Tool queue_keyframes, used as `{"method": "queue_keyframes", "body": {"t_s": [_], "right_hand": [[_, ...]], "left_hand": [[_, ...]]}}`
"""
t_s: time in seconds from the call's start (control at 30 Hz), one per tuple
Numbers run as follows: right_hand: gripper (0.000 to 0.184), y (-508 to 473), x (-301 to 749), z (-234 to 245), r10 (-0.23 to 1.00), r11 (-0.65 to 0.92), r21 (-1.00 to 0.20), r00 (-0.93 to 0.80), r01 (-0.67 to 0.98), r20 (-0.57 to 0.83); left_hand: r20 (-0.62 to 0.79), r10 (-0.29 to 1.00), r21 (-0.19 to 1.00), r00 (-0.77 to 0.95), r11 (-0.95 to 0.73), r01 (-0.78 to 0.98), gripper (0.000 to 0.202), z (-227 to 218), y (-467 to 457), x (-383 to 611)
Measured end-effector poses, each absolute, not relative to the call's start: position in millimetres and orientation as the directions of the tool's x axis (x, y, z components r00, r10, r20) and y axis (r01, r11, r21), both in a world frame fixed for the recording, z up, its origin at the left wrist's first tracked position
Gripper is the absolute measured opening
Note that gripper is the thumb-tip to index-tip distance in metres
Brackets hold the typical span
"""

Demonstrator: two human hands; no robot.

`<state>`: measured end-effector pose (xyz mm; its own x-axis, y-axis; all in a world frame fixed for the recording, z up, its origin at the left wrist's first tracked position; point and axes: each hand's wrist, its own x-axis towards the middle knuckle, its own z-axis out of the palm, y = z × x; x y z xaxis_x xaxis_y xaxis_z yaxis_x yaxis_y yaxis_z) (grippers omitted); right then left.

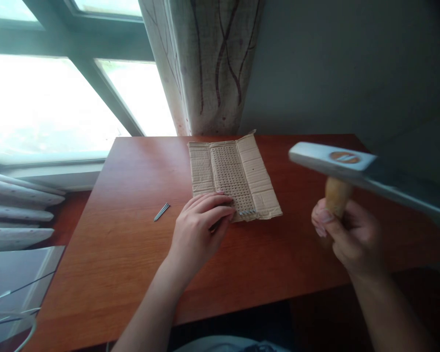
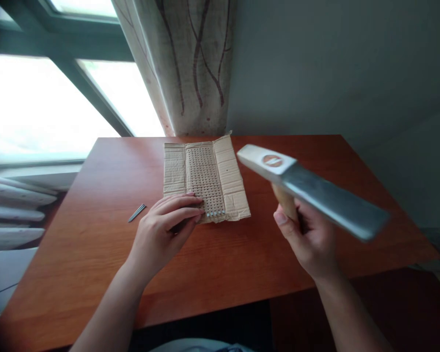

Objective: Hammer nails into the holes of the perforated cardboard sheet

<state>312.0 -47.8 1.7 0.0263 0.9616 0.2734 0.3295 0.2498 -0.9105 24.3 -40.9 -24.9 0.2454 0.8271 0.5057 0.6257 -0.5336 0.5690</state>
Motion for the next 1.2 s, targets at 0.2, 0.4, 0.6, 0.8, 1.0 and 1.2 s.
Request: {"method": "queue_keyframes", "body": {"t_s": [0.2, 0.4, 0.6, 0.8, 1.0, 1.2], "right_hand": [[0.047, -11.4, 292.2, -14.2, 0.925, 0.330, -0.936, 0.240, -0.124, 0.295], [0.050, 1.8, 288.5, -23.7, 0.880, 0.417, -0.901, 0.302, -0.119, 0.367], [0.049, 1.4, 287.3, -27.7, 0.870, 0.450, -0.889, 0.264, -0.078, 0.417], [0.050, -7.8, 286.7, -28.3, 0.909, 0.372, -0.926, 0.224, -0.060, 0.351], [0.055, -9.9, 281.3, -32.2, 0.895, 0.385, -0.923, 0.254, -0.023, 0.367], [0.053, -12.9, 281.1, -34.5, 0.895, 0.385, -0.922, 0.251, -0.025, 0.368]], "left_hand": [[0.503, 0.832, 0.582, 0.236, -0.527, 0.619, 0.011, -26.1, -40.1, 24.8], [0.510, 0.828, 0.583, 0.235, -0.533, 0.613, 0.011, -25.7, -41.4, 25.2], [0.499, 0.835, 0.584, 0.231, -0.521, 0.622, 0.012, -26.0, -40.8, 25.0], [0.501, 0.846, 0.617, 0.184, -0.498, 0.609, 0.014, -17.0, -43.5, 27.2], [0.570, 0.822, 0.586, 0.023, -0.425, 0.689, 0.018, -0.6, -53.0, 4.4], [0.272, 0.960, 0.279, -0.061, -0.018, 0.960, 0.025, -16.6, -59.8, -58.0]]}}
